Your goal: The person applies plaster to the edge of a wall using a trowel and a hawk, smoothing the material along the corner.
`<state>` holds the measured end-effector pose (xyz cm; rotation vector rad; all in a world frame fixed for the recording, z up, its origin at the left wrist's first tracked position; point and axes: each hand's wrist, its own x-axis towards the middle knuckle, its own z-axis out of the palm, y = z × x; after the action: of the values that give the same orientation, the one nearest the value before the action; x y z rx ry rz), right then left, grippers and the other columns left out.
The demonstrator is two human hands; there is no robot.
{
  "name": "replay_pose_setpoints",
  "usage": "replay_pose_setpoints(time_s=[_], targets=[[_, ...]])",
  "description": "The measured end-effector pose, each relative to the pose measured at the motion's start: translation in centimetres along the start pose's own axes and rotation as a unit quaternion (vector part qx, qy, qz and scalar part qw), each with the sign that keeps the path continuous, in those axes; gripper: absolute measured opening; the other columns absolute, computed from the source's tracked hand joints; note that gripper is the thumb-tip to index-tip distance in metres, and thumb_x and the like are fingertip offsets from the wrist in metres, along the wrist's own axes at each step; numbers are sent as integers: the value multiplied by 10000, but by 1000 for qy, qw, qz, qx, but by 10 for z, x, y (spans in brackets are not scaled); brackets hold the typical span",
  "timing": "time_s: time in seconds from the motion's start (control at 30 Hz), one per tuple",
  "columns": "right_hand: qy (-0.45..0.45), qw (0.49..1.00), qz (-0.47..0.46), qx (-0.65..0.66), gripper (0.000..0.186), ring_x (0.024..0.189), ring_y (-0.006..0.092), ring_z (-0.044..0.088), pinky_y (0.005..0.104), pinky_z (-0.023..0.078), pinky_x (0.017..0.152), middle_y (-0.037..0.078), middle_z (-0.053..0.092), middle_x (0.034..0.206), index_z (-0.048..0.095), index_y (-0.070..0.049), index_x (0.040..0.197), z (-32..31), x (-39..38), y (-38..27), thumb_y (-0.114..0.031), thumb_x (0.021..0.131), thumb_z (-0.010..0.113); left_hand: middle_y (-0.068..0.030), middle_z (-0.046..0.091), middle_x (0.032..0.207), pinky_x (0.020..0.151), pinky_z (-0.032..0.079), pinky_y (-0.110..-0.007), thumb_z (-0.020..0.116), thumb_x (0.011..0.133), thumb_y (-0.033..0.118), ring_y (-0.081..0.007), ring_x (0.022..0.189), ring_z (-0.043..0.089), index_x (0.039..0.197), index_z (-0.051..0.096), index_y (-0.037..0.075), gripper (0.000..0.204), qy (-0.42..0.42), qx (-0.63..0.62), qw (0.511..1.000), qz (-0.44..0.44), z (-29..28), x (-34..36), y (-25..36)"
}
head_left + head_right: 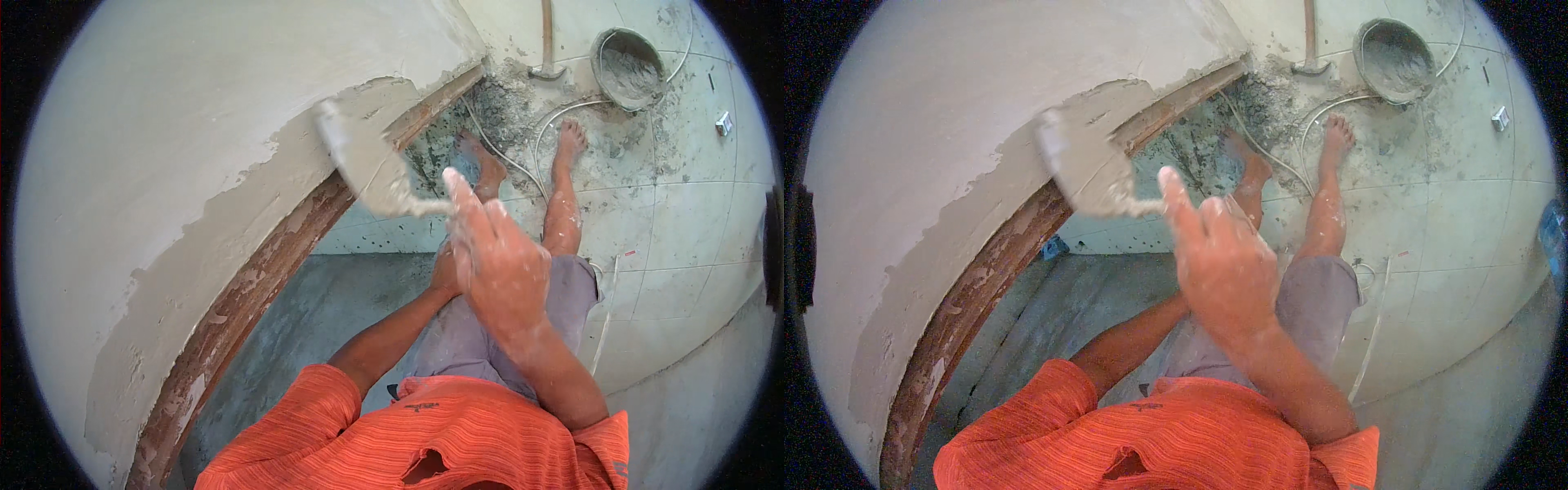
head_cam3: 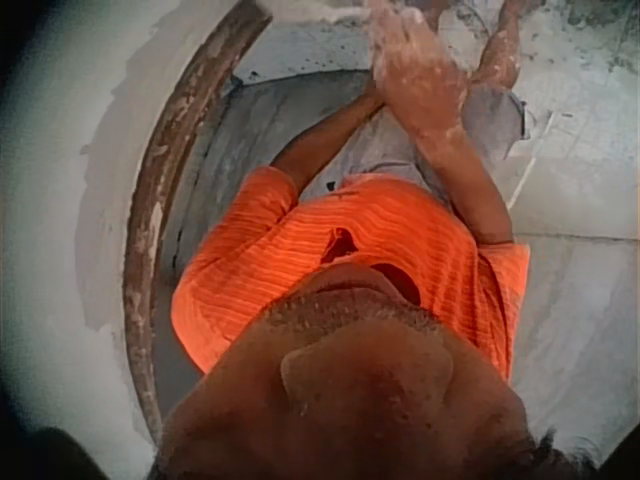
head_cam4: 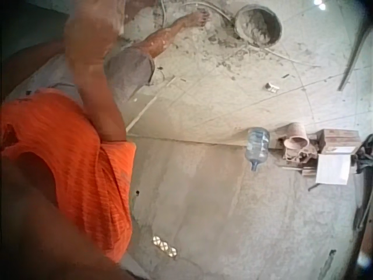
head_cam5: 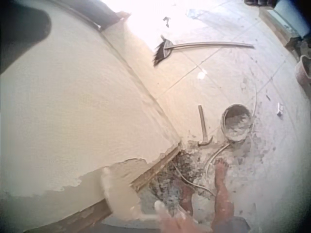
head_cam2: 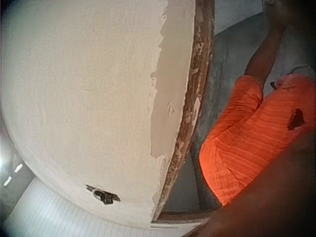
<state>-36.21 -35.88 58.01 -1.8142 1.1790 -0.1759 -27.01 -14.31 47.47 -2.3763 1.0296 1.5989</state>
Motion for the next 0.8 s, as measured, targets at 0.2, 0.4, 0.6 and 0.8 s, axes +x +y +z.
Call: replay_pose_setpoints(time_s=[0.2, 0.4, 0.6, 0.8], targets=[[40, 990, 59, 123, 515, 753, 311, 664, 422, 547, 627, 100, 620, 865, 582, -204, 1387, 4, 22, 30, -157, 883, 676, -274, 589, 1310, 1082, 382, -501, 387, 1037, 383, -426, 1266, 510, 1336, 552, -6, 518, 40, -8, 997, 68, 36, 4, -52], [14, 999, 40, 21, 495, 770, 325, 678, 435, 548, 627, 107, 636, 881, 567, -232, 1396, 28, 47, 65, -185, 911, 654, -286, 549, 1355, 1085, 356, -515, 326, 1060, 344, -466, 1263, 485, 1335, 523, -59, 526, 1, 36, 999, 22, 36, 9, -46], [-3, 1000, -13, 10, 481, 630, 249, 634, 402, 526, 517, 56, 550, 767, 575, -232, 1398, -1, 23, 16, -203, 922, 636, -270, 593, 1316, 1123, 343, -493, 449, 999, 399, -449, 1257, 508, 1361, 552, 5, 545, 9, 18, 998, 59, 21, 7, -31], [-17, 996, -50, 66, 563, 624, 256, 616, 402, 522, 540, 64, 549, 797, 531, -233, 1446, -27, 10, 3, -177, 900, 656, -274, 593, 1312, 1119, 345, -498, 479, 976, 383, -448, 1257, 512, 1342, 573, 8, 532, 30, 71, 989, 128, 22, 9, -34]])
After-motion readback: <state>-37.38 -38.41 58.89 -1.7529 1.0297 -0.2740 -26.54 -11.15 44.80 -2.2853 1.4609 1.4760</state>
